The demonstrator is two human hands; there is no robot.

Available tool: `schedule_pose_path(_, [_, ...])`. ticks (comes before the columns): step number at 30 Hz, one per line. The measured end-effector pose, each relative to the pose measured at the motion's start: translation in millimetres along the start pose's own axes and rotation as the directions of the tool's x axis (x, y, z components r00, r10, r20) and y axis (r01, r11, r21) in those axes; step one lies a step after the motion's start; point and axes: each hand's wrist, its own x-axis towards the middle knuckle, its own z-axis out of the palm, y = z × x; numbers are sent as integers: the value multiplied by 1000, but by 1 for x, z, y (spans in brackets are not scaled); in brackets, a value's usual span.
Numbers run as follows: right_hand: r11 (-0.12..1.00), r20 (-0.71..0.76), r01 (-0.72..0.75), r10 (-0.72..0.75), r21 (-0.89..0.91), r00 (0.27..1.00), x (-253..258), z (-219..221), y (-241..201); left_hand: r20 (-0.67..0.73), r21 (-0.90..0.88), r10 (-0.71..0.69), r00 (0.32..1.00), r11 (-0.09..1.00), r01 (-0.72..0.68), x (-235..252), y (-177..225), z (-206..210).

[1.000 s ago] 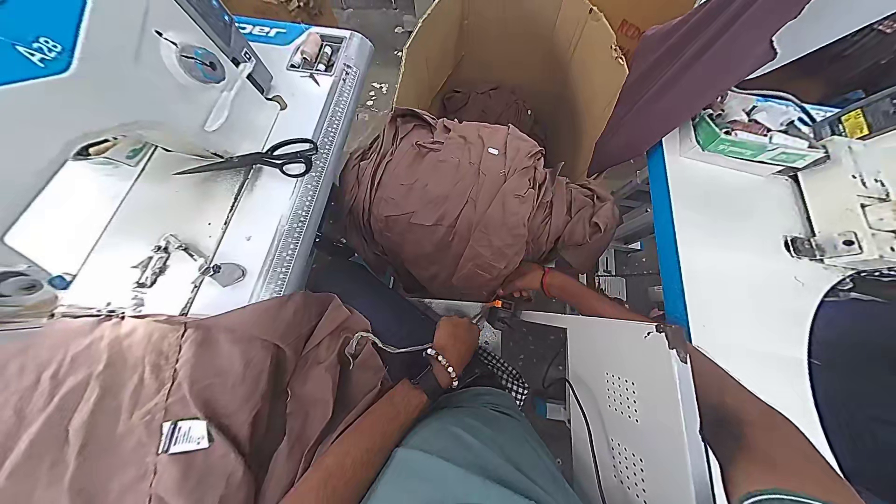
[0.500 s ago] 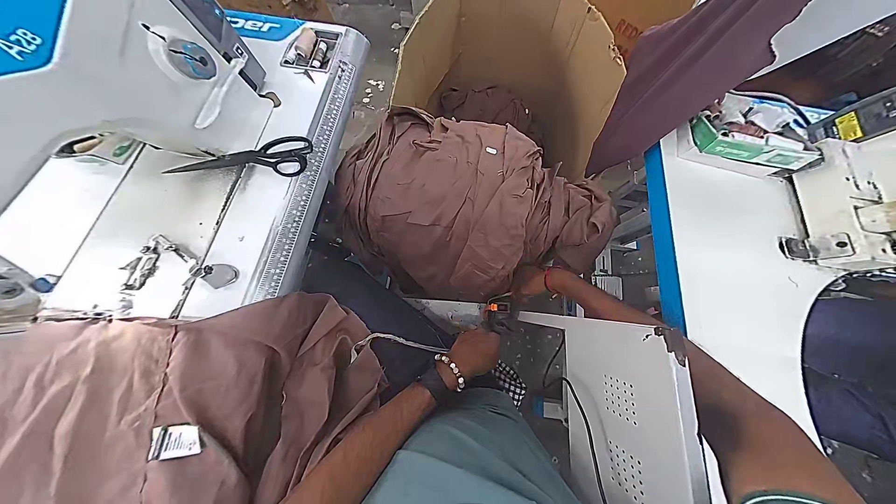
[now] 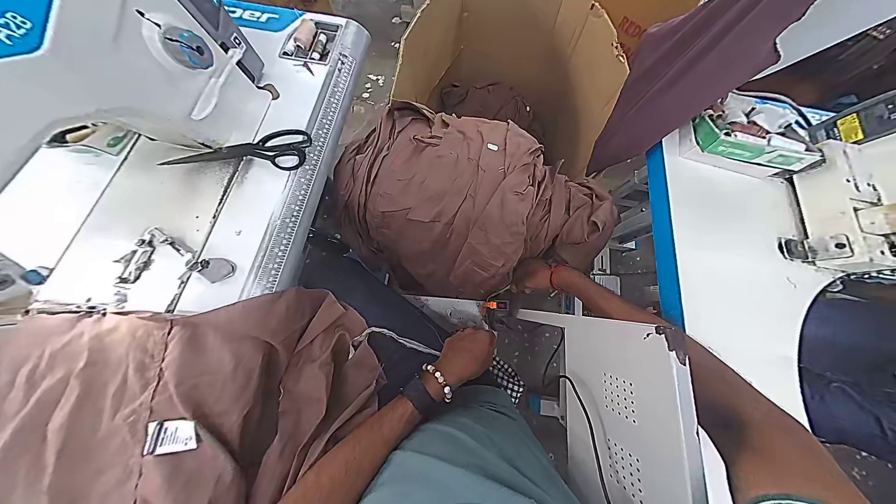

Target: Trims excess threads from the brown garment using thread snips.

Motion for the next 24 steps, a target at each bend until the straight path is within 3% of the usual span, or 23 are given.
schedule_pose_path(5, [969,99,-9,34,-247,994,-2,1,2,37,-133,140,990,982,-133,24,-8,11])
schedule_pose_path(10, [908,280,112,6,-404,960,-18,0,1,112,-491,241,964,857,-157,32,4,9])
schedule_pose_path(15, [970,358,153,-78,-187,931,-22,11,16,163,-573,214,963,815,-84,33,10,14])
schedule_pose_path(18, [959,389,211,-124,-189,913,-27,21,16,212,-564,260,942,820,-100,35,12,20])
schedule_pose_path(21, [968,345,206,-145,-146,927,-52,24,5,202,-541,287,936,830,-137,37,15,24])
schedule_pose_path(24, [976,227,182,-205,119,952,-115,15,-13,164,-528,317,934,828,-189,35,17,22])
